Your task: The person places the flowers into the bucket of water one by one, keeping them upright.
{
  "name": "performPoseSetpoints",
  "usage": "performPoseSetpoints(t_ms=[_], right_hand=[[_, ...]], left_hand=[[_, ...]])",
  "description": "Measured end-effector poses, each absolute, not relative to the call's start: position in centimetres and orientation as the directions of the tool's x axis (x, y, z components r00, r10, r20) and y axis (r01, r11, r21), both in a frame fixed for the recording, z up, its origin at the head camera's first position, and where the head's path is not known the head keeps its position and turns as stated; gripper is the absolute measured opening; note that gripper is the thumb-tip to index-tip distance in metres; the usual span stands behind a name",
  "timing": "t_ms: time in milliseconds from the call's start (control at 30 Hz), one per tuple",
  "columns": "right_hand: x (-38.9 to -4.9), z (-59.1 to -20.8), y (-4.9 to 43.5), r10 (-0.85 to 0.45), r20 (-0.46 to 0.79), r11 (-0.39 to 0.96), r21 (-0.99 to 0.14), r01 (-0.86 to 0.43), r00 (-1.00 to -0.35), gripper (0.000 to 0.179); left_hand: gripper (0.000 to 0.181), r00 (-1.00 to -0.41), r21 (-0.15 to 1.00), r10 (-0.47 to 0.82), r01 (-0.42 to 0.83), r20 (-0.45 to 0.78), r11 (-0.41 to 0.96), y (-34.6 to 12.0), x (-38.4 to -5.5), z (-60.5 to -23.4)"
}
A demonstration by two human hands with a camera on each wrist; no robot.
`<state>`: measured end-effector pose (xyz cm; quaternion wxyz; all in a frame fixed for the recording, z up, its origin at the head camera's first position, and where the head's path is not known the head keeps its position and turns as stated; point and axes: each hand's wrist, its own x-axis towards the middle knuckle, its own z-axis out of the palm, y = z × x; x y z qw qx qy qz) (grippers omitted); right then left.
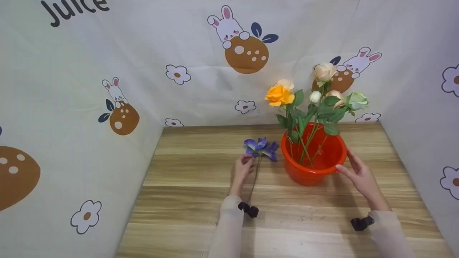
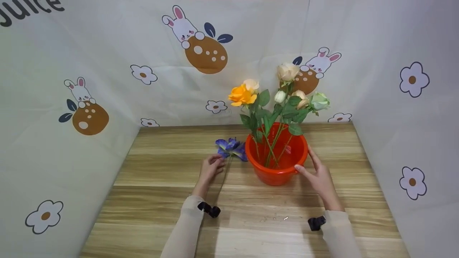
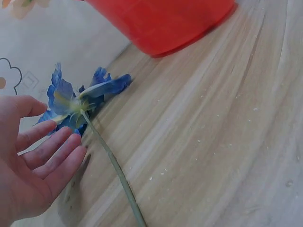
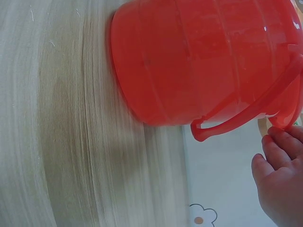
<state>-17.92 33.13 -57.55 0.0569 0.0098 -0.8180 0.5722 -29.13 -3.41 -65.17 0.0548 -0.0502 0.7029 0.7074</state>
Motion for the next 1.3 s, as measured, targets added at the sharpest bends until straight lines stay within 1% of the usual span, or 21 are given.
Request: performPoseSetpoints(t_ms=[167,300,367,433,567,600,667,767,900,1000,1167,1300], right_hand=[[-18.0,-57.6,33.1,0.049,0.109,0.358,-0.93,-0.085,-0.993,0.075],[-18.0,-57.6,33.1,0.044,0.121,0.337,-0.936,-0.1,-0.992,0.074],[-18.0,-57.7,33.1,0.044,0.131,0.331,-0.937,-0.109,-0.99,0.073],[-18.0,-57.7,33.1,0.044,0.133,0.326,-0.939,-0.112,-0.99,0.073],[-18.1,-57.6,33.1,0.044,0.133,0.342,-0.933,-0.11,-0.99,0.073],[-18.1,-57.6,33.1,0.043,0.13,0.342,-0.934,-0.107,-0.991,0.074],[-18.1,-57.5,33.1,0.043,0.13,0.355,-0.929,-0.106,-0.991,0.074],[-18.1,-57.5,33.1,0.042,0.126,0.359,-0.928,-0.103,-0.991,0.075],[-18.0,-57.6,33.1,0.043,0.121,0.352,-0.931,-0.098,-0.992,0.075],[-18.1,-57.7,33.1,0.044,0.124,0.355,-0.929,-0.101,-0.991,0.075],[-18.1,-57.8,33.1,0.046,0.133,0.353,-0.929,-0.108,-0.99,0.074],[-18.0,-57.7,33.2,0.045,0.127,0.349,-0.931,-0.104,-0.991,0.074]], left_hand=[[0.033,-0.982,0.986,0.084,-0.169,-0.167,-0.014,-3.7,-29.4,-66.1],[0.038,-0.982,0.988,0.116,-0.146,-0.151,0.051,-3.8,-29.2,-66.3],[0.04,-0.982,0.987,0.128,-0.13,-0.141,0.093,-3.7,-28.8,-65.6],[0.04,-0.982,0.981,0.126,-0.122,-0.141,0.15,-3.5,-28.7,-65.3],[0.039,-0.977,0.973,0.111,-0.164,-0.183,0.163,-3.0,-29.0,-65.0],[0.038,-0.977,0.971,0.102,-0.166,-0.186,0.174,-2.9,-29.3,-65.5],[0.038,-0.974,0.971,0.102,-0.184,-0.2,0.151,-2.8,-29.4,-65.5],[0.034,-0.975,0.967,0.084,-0.192,-0.208,0.17,-2.8,-29.4,-65.4],[0.032,-0.975,0.969,0.062,-0.204,-0.214,0.141,-2.7,-29.3,-65.2],[0.033,-0.978,0.967,0.053,-0.192,-0.204,0.167,-2.8,-29.1,-65.0],[0.034,-0.981,0.97,0.063,-0.171,-0.184,0.172,-3.0,-29.1,-64.3],[0.033,-0.99,0.979,0.067,-0.108,-0.122,0.175,-3.5,-29.2,-63.4]])
